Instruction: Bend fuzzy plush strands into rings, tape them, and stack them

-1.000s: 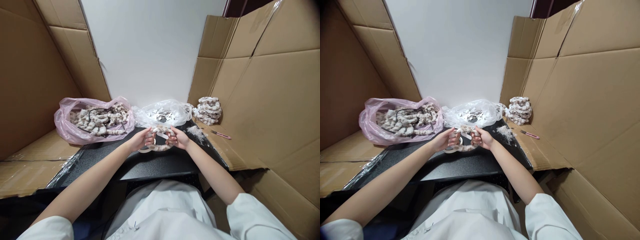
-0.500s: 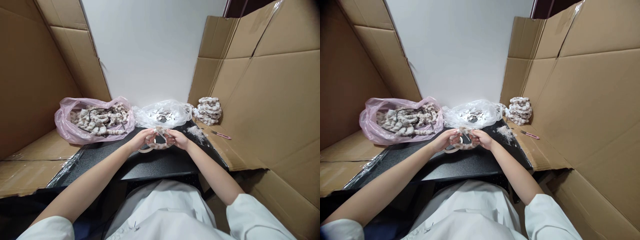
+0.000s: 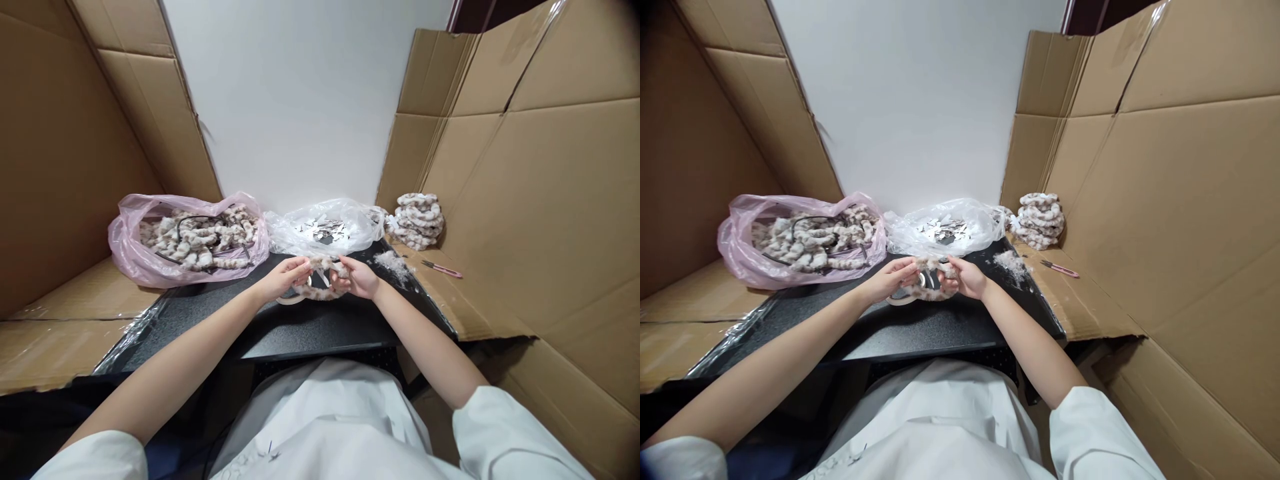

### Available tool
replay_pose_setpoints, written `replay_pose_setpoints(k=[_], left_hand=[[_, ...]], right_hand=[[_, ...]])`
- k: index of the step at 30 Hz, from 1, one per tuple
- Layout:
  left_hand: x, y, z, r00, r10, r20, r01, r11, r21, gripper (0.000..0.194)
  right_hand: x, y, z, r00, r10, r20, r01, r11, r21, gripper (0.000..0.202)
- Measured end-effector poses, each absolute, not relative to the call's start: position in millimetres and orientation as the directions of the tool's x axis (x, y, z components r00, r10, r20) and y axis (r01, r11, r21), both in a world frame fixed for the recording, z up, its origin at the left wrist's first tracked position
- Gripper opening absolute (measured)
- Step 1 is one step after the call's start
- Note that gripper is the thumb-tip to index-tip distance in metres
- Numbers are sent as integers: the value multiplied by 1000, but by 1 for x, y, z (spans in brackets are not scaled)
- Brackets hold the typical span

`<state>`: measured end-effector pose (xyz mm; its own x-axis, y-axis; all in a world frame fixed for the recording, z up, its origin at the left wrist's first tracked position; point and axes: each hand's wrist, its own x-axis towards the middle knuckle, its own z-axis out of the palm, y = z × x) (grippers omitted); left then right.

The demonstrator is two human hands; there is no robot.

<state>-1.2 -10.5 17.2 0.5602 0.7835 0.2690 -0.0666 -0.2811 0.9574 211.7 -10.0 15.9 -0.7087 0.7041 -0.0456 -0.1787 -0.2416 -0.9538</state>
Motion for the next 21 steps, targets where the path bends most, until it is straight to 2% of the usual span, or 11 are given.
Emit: replay_pose_setpoints(k=[3,6,10,16,21], left_hand=[[-3,-9,19,540,783,309,19,-379,925,41],[-5,-9,21,530,777,339,109,-459,882,39],[-6,-8,22,540,755,371,143,-517,844,36],[-5,-7,21,495,793,354,73,-444,893,38],[-1,-4,16,501,804,322,-82,-326,942,49]], right_hand=[[216,-11,17,-766,640,-70,-177,-313,-933,61],[218,-12,17,-775,629,-58,-202,-334,-921,50],[219,-13,15,-776,630,-43,-214,-326,-921,39],[215,-13,16,-744,665,66,-275,-214,-937,35],[214,-10,17,-729,682,61,-309,-248,-918,41]])
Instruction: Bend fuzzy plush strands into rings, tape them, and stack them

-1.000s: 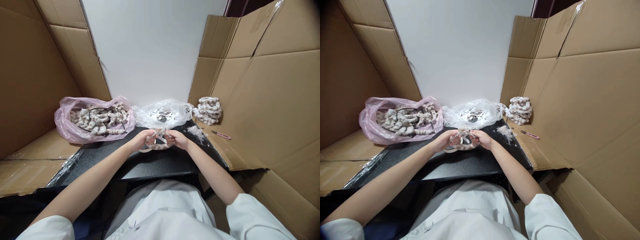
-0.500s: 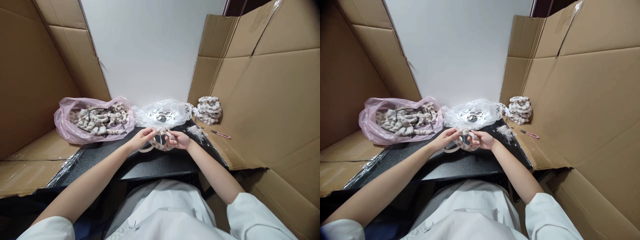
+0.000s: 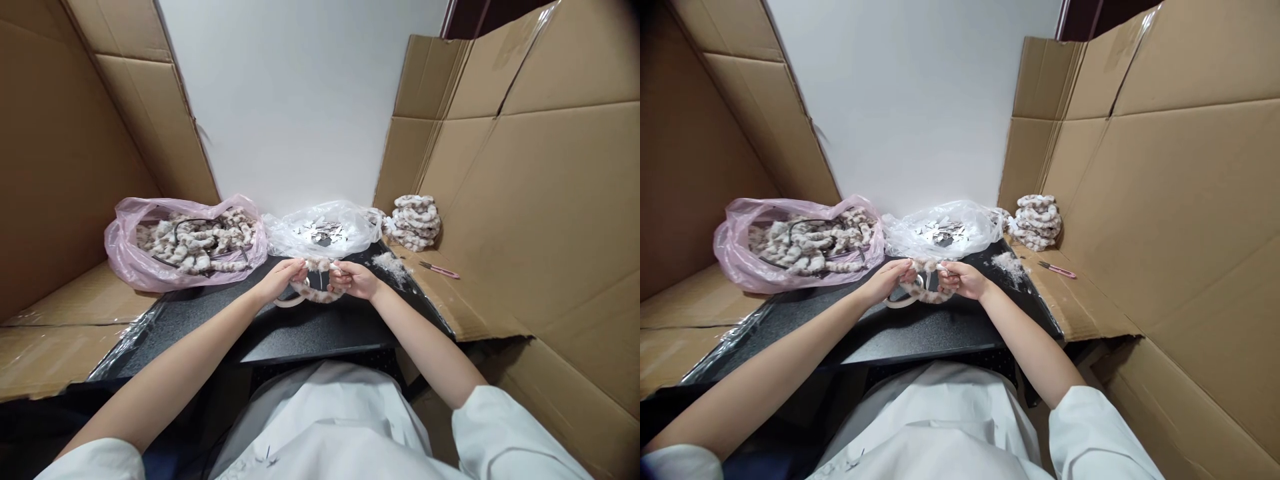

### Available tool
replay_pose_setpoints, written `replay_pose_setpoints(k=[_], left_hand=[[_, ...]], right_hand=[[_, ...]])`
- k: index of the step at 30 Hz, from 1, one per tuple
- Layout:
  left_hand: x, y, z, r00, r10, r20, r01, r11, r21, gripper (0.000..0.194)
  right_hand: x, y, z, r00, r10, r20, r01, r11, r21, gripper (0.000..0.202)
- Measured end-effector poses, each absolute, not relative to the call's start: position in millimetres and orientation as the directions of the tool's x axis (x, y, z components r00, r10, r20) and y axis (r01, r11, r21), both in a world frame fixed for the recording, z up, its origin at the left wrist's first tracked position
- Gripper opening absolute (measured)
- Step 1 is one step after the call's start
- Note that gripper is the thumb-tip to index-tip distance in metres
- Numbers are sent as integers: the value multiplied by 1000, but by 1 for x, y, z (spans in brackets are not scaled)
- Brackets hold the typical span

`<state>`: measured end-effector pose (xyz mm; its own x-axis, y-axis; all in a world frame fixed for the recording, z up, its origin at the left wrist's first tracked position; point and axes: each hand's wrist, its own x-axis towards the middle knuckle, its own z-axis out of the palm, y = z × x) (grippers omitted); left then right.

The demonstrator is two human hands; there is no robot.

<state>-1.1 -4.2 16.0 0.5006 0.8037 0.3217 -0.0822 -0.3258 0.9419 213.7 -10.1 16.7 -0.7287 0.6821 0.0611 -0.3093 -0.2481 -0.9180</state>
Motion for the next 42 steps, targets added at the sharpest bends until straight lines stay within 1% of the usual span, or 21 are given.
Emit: replay_pose_setpoints(k=[4,6,8,10,12,14,15,16,17,18,19,21,22,23,25,27,30,33,36,39,42], left_hand=[[0,-2,11,494,828,263,-108,-241,964,56],[0,-2,10,462,855,234,-102,-211,972,54],[0,-3,9,413,883,224,-113,-194,974,50],[0,-3,10,374,903,213,-111,-184,977,54],[-3,-2,11,346,916,201,-77,-185,980,59],[-5,0,10,323,926,196,-34,-196,980,56],[-7,1,9,318,928,197,-17,-202,979,54],[-8,3,8,317,928,196,-3,-206,979,50],[-9,4,7,318,928,194,8,-208,978,47],[-9,5,6,319,928,193,17,-209,978,44],[-9,5,5,319,928,192,27,-211,977,42],[-8,5,4,317,930,188,49,-214,976,38],[-7,4,4,315,931,186,58,-215,975,36],[-7,4,4,314,931,188,65,-218,974,36],[-6,2,4,313,929,195,77,-230,970,35],[-6,3,3,319,925,206,86,-244,966,35],[-6,5,-1,332,920,208,98,-253,963,35],[-5,9,-6,342,917,206,108,-257,960,34],[-5,10,-7,360,906,223,108,-278,955,32],[-5,10,-8,367,901,234,110,-291,950,31],[-6,9,-7,369,900,234,114,-294,949,29]], right_hand=[[211,-10,14,-693,721,26,-293,-247,-924,45],[209,-10,14,-665,747,-13,-238,-228,-944,45],[209,-6,20,-582,812,-45,-168,-174,-970,43],[213,2,36,-415,910,-7,-61,-36,-997,40],[226,15,65,-201,969,145,139,174,-975,36],[247,31,106,-6,920,392,434,355,-828,35],[260,40,127,65,850,523,567,399,-720,35],[274,49,148,84,767,636,692,414,-591,35],[288,58,167,82,686,723,799,388,-460,34],[303,66,182,75,627,776,882,321,-345,33],[317,74,192,74,606,792,937,228,-263,34],[344,85,197,90,645,759,985,57,-165,35],[355,89,192,131,684,717,989,-36,-147,33],[366,91,184,196,749,633,980,-126,-154,31],[383,94,164,363,828,428,929,-287,-233,37],[397,93,144,407,838,363,907,-326,-265,44],[414,90,127,429,843,324,894,-346,-284,49],[418,89,116,408,854,322,904,-329,-272,51],[406,91,96,279,901,332,950,-209,-231,49],[386,96,68,134,956,263,976,-81,-202,49],[375,102,49,101,979,179,977,-64,-204,44]])
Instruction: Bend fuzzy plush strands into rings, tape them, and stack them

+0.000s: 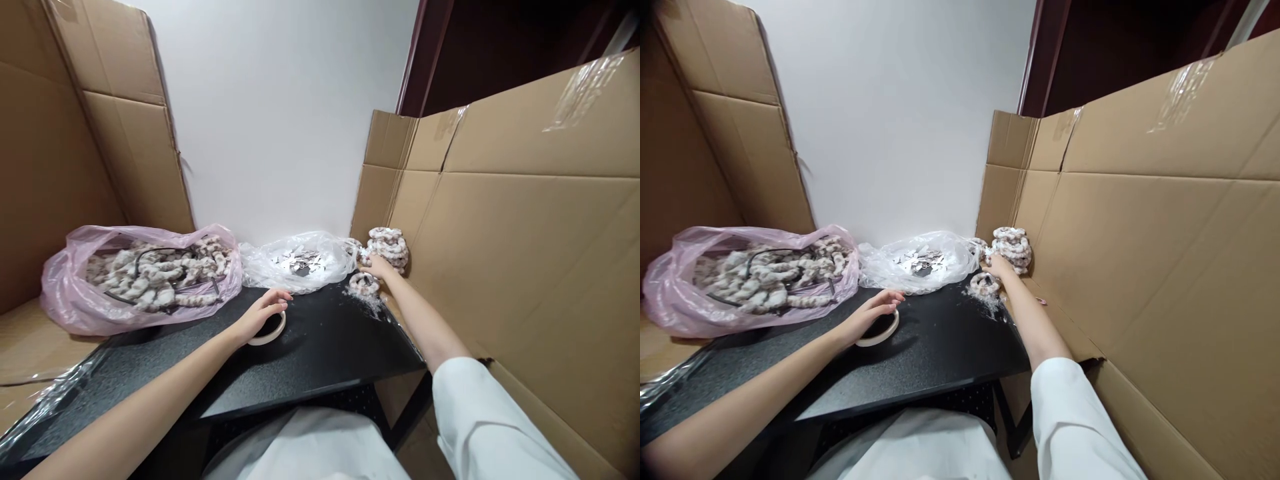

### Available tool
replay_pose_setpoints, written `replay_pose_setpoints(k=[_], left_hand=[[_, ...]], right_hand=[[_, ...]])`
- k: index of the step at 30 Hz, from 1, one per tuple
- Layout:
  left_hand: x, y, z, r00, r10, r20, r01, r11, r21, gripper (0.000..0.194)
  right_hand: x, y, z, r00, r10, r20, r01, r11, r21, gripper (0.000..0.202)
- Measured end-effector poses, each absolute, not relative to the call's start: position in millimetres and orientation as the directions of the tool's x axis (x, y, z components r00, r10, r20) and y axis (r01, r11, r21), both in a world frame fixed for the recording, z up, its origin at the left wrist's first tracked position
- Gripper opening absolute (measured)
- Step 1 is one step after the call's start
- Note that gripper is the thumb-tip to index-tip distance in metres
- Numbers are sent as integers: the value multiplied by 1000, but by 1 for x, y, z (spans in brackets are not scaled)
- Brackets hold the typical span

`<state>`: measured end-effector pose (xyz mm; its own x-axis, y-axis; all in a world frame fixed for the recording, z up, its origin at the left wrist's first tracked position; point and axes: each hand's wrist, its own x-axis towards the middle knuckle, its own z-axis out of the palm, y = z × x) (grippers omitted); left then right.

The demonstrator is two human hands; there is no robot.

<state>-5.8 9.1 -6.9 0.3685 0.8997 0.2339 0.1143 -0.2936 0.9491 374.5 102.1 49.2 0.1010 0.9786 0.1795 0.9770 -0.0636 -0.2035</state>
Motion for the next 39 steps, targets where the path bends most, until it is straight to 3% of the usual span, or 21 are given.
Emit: replay_pose_setpoints(k=[5,10,17,22,29,33,36,39], left_hand=[[-5,6,-4,376,897,233,130,-299,945,30],[-3,2,1,402,885,234,143,-313,939,26],[-3,2,1,405,884,233,156,-318,935,29],[-3,2,1,414,875,251,164,-343,925,27],[1,2,10,430,859,278,250,-409,878,28],[32,9,41,501,807,312,378,-529,760,41],[79,29,71,507,738,445,320,-641,698,59],[131,56,91,449,804,389,235,-527,817,56]], right_hand=[[384,106,53,150,988,36,968,-139,-210,24],[387,98,47,256,962,-100,922,-274,-272,20],[374,94,55,298,954,40,814,-232,-533,11],[369,90,104,186,973,137,683,-28,-730,18],[370,71,148,17,985,171,517,138,-845,16],[367,63,151,-188,971,148,409,214,-887,8],[355,55,150,-314,936,156,402,280,-872,16],[343,48,147,-376,912,167,336,302,-892,21]])
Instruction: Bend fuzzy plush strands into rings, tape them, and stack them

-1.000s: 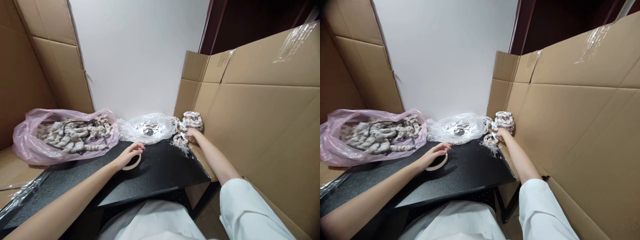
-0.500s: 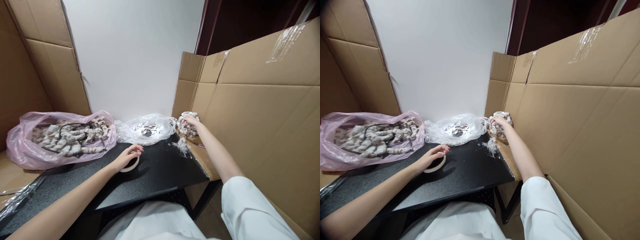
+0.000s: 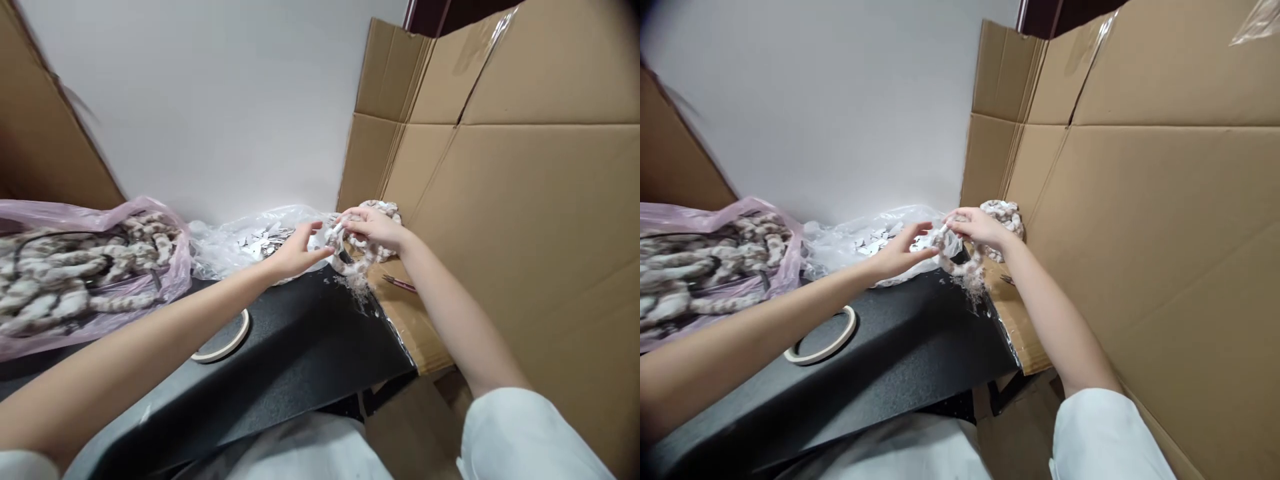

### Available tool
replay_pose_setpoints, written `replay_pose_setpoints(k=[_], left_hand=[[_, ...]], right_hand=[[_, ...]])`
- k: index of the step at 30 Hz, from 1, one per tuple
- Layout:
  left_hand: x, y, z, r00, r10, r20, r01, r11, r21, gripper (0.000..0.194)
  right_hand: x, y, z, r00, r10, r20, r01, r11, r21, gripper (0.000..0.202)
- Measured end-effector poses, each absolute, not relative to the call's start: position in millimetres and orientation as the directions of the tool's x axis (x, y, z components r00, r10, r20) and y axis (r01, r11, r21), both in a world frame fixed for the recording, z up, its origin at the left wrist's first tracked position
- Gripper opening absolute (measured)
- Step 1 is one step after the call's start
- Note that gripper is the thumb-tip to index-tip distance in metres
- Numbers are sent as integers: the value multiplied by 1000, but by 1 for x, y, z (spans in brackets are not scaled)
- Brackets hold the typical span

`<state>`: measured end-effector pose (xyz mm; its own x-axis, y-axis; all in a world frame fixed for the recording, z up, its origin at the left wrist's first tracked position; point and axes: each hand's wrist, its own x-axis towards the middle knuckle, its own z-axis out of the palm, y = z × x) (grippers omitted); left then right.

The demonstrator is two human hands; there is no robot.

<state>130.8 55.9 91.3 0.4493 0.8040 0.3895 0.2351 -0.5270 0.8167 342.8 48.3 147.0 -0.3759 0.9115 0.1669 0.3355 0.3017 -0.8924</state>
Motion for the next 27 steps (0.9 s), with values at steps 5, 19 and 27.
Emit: replay_pose_setpoints(k=[5,19,27], left_hand=[[181,87,100,565,823,66,-54,-43,998,30],[166,107,66,281,959,30,74,-53,996,46],[106,91,59,240,953,185,263,-247,933,23]], right_hand=[[349,55,123,-317,934,167,129,217,-968,34],[396,140,151,-89,979,184,-39,181,-983,37],[466,206,200,-94,777,623,943,271,-195,25]])
